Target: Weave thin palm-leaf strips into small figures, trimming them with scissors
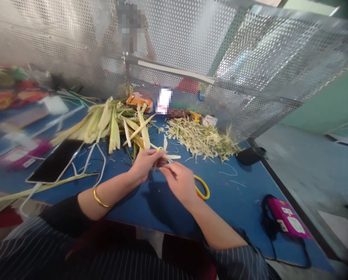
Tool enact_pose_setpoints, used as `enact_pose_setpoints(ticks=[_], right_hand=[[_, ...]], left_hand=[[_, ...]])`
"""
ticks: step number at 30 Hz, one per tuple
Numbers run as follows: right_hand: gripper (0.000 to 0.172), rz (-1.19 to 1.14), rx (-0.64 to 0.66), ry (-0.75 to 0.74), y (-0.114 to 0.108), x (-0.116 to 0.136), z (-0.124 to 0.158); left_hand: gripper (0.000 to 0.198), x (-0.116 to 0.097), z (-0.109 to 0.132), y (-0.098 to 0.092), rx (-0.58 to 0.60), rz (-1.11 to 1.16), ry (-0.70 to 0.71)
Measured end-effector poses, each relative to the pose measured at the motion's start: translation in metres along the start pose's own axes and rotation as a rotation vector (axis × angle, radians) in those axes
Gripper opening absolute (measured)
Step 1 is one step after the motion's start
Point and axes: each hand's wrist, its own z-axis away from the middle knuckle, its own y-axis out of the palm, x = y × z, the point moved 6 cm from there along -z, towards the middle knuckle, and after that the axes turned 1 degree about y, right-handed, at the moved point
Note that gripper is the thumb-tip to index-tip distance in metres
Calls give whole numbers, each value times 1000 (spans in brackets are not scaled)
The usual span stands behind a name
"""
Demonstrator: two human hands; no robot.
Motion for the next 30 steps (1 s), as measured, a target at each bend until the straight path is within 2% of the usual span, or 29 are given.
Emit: enact_pose_setpoints(ticks=[3, 6, 10, 13, 16, 22, 30], right_hand=[[20, -121, 57, 133, 28, -10, -4], [23, -311, 37, 184, 39, -17, -7], [23, -458, 14, 232, 35, -21, -6], [23, -500, 64, 241, 33, -20, -3], [24, -512, 117, 205, 31, -14, -2], [25, -533, 259, 121, 31, -2, 3], [26, -476, 336, 107, 33, 4, 5]], left_hand=[[33, 1, 2, 2, 3, 28, 34], [32, 2, 5, 8, 56, 6, 22], [29, -3, 7, 11, 83, -8, 7], [29, -10, 9, 12, 119, -28, 9], [29, -17, 9, 11, 153, -65, 14], [34, -18, 6, 2, 123, -75, -25], [31, -23, 8, 2, 128, -104, 15]])
